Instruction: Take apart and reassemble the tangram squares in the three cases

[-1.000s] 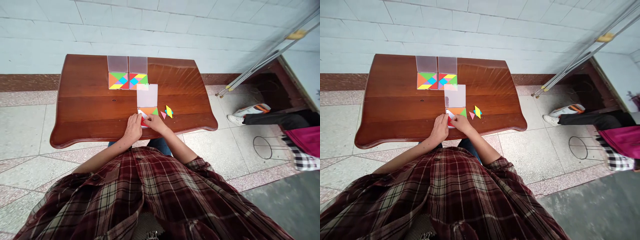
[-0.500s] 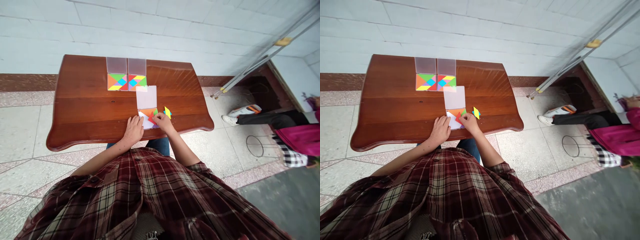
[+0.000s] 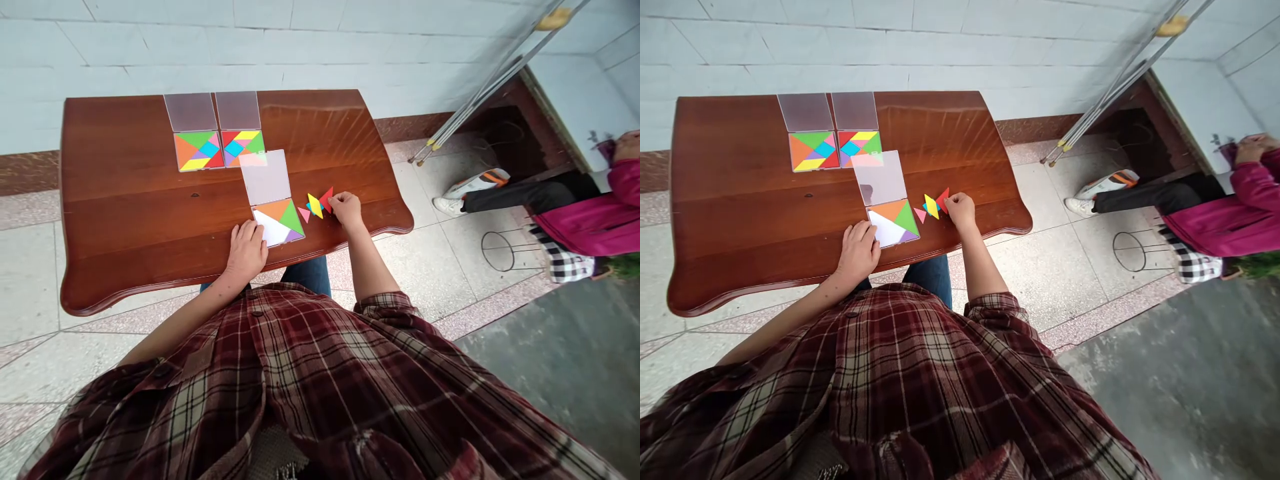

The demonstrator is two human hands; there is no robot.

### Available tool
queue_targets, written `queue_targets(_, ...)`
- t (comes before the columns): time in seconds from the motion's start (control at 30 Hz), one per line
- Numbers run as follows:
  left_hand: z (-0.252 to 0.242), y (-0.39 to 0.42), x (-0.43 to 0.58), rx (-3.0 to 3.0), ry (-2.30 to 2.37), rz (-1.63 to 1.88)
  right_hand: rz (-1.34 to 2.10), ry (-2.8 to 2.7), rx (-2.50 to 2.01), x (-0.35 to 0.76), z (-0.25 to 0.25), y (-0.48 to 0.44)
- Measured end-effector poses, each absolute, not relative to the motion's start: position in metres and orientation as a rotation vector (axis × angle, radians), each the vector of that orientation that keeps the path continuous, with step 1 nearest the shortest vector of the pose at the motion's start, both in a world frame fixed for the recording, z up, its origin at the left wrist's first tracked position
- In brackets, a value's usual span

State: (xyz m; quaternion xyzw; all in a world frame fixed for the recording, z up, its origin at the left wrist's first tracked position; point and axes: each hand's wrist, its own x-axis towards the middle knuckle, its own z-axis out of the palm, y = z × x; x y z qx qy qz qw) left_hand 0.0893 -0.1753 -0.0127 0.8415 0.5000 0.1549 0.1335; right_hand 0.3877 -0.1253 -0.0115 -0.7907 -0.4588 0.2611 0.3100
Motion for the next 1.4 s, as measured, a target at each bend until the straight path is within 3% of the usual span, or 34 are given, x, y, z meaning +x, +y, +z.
queue_targets(0.23, -0.011, -0.174, 0.089, 2.449, 1.446, 0.431, 0.396, -1.436, -2.228, 0.358, 0.017, -0.136)
queue_targets(0.43, -0.009, -0.175, 0.090, 2.419, 1.448, 0.462, 0.481, -2.063, -2.077, 0.295, 0.023, -0.149)
queue_targets(0.63, -0.010, -0.175, 0.090, 2.422, 1.440, 0.467, 0.501, -2.116, -2.093, 0.295, 0.024, -0.150)
queue_targets(0.83, -0.009, -0.175, 0.091, 2.423, 1.444, 0.454, 0.777, -2.567, -1.655, 0.304, 0.036, -0.161)
queue_targets(1.03, -0.009, -0.174, 0.091, 2.394, 1.438, 0.459, 0.682, -2.919, -1.650, 0.300, 0.050, -0.152)
queue_targets(1.4, -0.007, -0.173, 0.090, 2.386, 1.445, 0.473, 0.907, -2.870, -1.591, 0.295, 0.058, -0.129)
